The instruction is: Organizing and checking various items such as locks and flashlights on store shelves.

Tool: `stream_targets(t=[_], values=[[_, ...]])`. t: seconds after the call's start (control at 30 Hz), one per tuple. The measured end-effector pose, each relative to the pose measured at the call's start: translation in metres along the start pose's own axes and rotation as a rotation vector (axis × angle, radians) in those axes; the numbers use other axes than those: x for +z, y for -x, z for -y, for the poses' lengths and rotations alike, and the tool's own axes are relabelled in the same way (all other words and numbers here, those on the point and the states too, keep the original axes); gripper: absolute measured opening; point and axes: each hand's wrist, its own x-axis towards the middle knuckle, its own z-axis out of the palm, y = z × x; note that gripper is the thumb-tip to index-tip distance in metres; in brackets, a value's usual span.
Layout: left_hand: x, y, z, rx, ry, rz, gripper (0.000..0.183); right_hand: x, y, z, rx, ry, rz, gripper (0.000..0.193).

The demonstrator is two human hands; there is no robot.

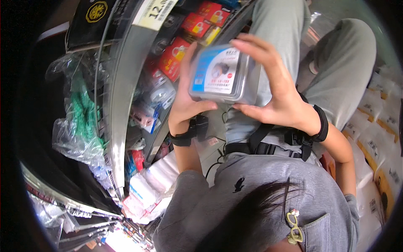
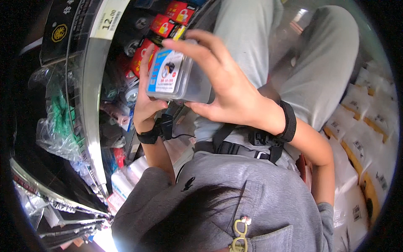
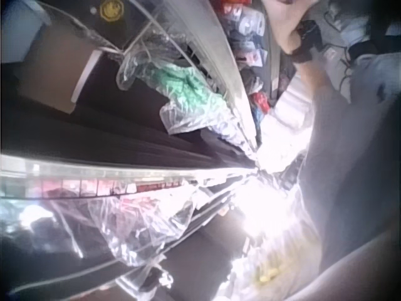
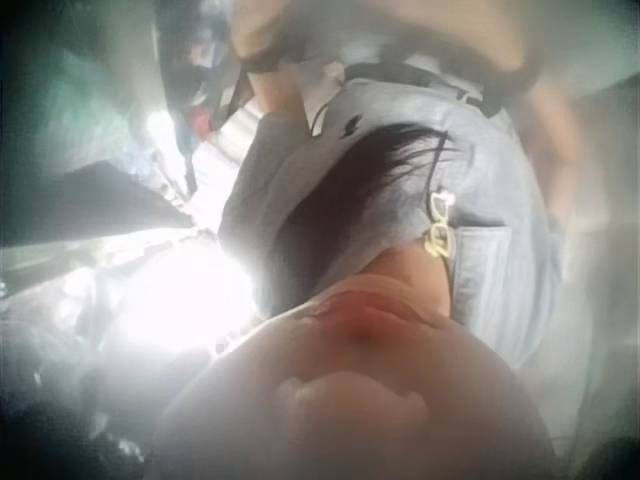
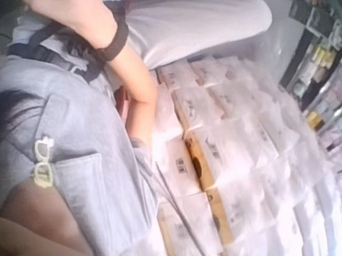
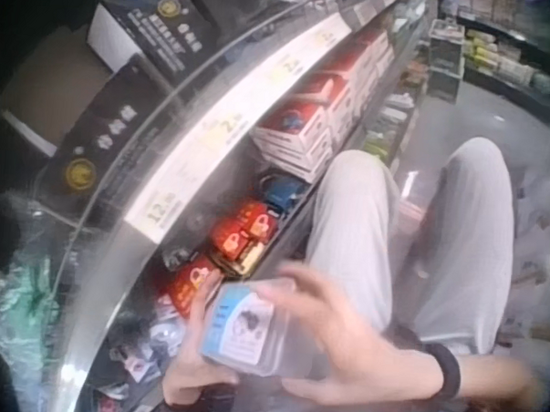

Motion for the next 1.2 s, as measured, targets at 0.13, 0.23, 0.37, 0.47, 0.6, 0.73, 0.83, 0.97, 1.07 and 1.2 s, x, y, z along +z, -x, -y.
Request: stream_targets(t=[0.13, 0.23, 0.37, 0.47, 0.6, 0.73, 0.83, 0.97, 1.07, 1.2], values=[[-0.018, 0.022, -0.005, -0.131, 0.022, 0.008, 0.113, 0.027, 0.008, -0.008, 0.115, -0.178, 0.11, 0.074], [-0.023, 0.034, -0.009, -0.271, -0.113, 0.038, 0.106, 0.038, 0.009, -0.016, 0.115, -0.204, 0.158, 0.065], [-0.024, 0.053, -0.012, -0.397, -0.073, -0.012, 0.107, 0.055, 0.003, -0.022, 0.087, -0.319, 0.248, 0.057], [-0.03, 0.076, -0.016, -0.451, -0.232, -0.009, 0.109, 0.076, 0.0, -0.019, 0.091, -0.425, 0.352, 0.058], [-0.034, 0.126, -0.018, -0.431, -0.39, -0.323, 0.097, 0.111, 0.002, -0.018, 0.001, -0.432, 0.345, 0.064], [-0.035, 0.165, -0.016, -0.529, -0.243, -0.916, 0.082, 0.122, -0.018, -0.035, -0.054, -0.447, 0.445, 0.066], [-0.051, 0.215, -0.006, -0.508, -0.348, -1.095, 0.081, 0.133, -0.036, -0.059, 0.376, -0.694, 0.697, 0.051], [-0.068, 0.259, -0.014, -0.41, -0.43, -1.167, 0.088, 0.12, -0.042, -0.07, 0.671, -0.684, 0.771, 0.041], [-0.102, 0.281, -0.023, -0.622, -1.301, -1.192, 0.1, 0.122, -0.033, -0.079, 0.704, -0.661, 0.654, 0.039], [-0.165, 0.314, -0.006, -0.764, -1.336, -1.041, 0.098, 0.133, -0.027, -0.088, 0.697, -0.541, 0.824, 0.037]])
